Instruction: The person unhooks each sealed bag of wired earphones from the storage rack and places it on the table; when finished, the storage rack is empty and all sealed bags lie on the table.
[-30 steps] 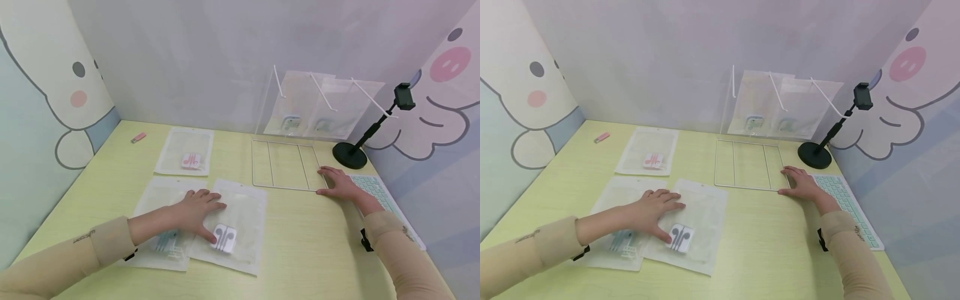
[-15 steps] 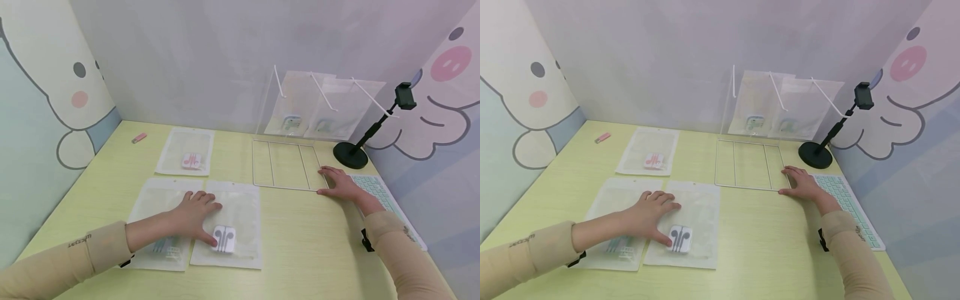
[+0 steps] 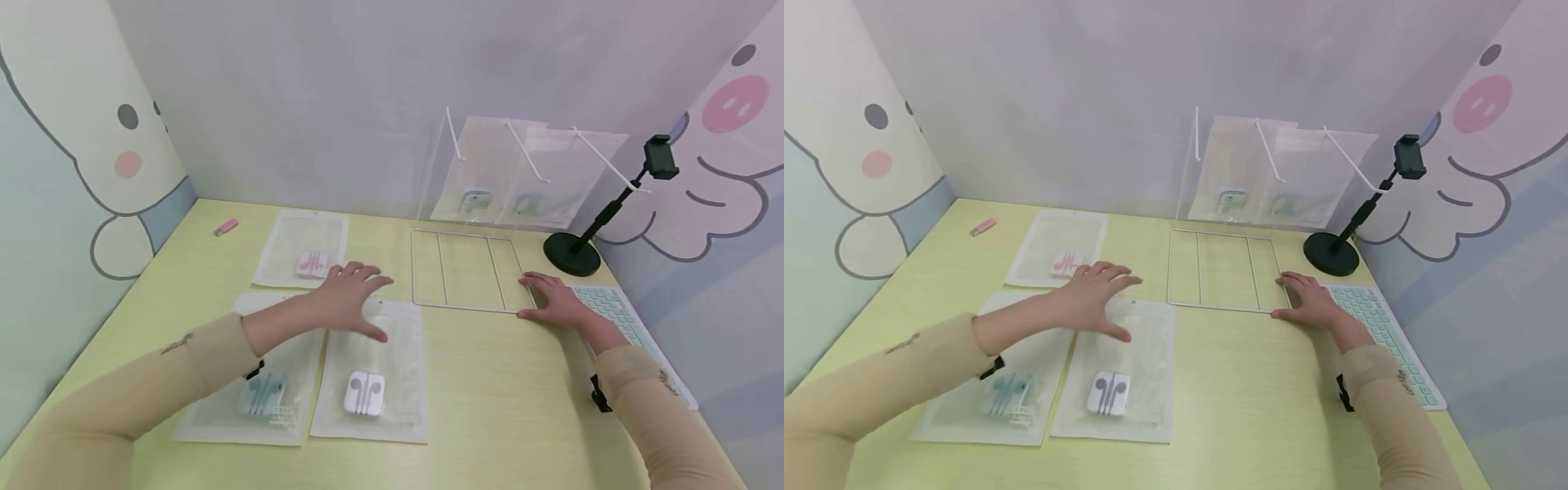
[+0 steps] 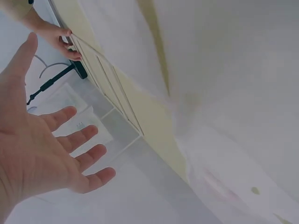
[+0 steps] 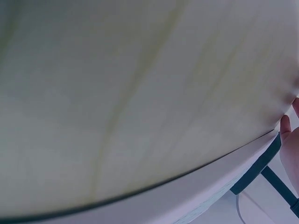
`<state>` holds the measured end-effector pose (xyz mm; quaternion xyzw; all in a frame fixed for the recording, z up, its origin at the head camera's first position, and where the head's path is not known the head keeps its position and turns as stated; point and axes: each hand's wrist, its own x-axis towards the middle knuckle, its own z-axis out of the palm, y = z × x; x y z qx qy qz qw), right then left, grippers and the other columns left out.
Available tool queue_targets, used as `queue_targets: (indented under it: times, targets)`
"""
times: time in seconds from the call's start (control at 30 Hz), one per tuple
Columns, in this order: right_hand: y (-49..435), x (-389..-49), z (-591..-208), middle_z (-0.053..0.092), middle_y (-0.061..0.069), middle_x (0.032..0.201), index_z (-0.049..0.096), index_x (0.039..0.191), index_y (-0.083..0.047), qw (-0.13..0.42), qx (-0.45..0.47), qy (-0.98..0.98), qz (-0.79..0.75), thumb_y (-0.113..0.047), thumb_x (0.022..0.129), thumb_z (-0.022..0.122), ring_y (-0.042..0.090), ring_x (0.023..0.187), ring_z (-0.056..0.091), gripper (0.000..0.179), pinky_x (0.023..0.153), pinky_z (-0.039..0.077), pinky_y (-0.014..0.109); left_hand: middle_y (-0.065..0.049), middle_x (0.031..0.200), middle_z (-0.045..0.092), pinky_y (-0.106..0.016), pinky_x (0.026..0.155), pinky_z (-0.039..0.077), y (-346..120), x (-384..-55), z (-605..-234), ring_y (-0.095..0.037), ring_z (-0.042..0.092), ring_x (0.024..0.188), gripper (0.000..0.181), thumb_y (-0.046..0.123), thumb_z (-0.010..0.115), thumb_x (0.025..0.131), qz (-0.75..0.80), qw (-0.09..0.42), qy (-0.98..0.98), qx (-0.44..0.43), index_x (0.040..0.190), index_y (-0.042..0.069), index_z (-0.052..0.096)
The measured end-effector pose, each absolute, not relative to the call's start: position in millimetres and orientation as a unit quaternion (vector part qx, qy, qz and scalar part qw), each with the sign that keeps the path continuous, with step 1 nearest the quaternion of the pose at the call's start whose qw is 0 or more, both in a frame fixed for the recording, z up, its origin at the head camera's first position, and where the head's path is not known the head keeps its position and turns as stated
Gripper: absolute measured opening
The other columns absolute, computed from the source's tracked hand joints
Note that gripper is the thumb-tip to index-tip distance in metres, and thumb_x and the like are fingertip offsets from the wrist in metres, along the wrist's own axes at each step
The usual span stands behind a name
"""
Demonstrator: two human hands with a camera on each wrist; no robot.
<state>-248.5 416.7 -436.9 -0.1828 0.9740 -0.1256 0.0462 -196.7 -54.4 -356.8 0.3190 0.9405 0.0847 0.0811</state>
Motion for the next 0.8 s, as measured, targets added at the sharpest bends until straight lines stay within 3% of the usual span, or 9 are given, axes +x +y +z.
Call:
queue_targets:
  times: [0.17, 0.37, 0.8]
  targets:
    - [416.6, -248.0, -437.1, 0.033, 0.022, 0.146, 0.047, 0.134, -0.007, 0.046, -0.183, 0.974, -0.126, -0.051, 0.076, 0.073, 0.046, 0.13, 0.027, 0.078, 0.098, 0.024, 0.068, -0.008, 0.151, 0.031, -0.056, 0.103, 0.026, -28.7, -240.3, -363.0, -0.033, 0.026, 0.137, 0.102, 0.072, 0.068, 0.065, 0.107, 0.056, 0.94, 0.318, 0.147, 0.023, 0.032]
    - [417.6, -248.0, -438.8, 0.033, 0.022, 0.146, 0.047, 0.134, -0.007, 0.044, -0.185, 0.974, -0.124, -0.052, 0.076, 0.073, 0.047, 0.13, 0.028, 0.078, 0.097, 0.025, 0.068, -0.007, 0.153, 0.026, -0.058, 0.104, 0.024, -8.2, -280.0, -379.0, -0.033, 0.02, 0.14, 0.1, 0.067, 0.07, 0.068, 0.133, 0.068, 0.94, 0.306, 0.148, 0.025, 0.029]
    - [419.8, -250.4, -439.2, 0.032, 0.02, 0.148, 0.046, 0.136, -0.009, 0.055, -0.179, 0.975, -0.119, -0.055, 0.075, 0.072, 0.045, 0.131, 0.027, 0.081, 0.099, 0.024, 0.066, -0.006, 0.155, 0.023, -0.057, 0.106, 0.02, -1.9, -317.8, -409.6, -0.031, 0.019, 0.141, 0.096, 0.067, 0.064, 0.075, 0.129, 0.133, 0.933, 0.308, 0.15, 0.023, 0.024]
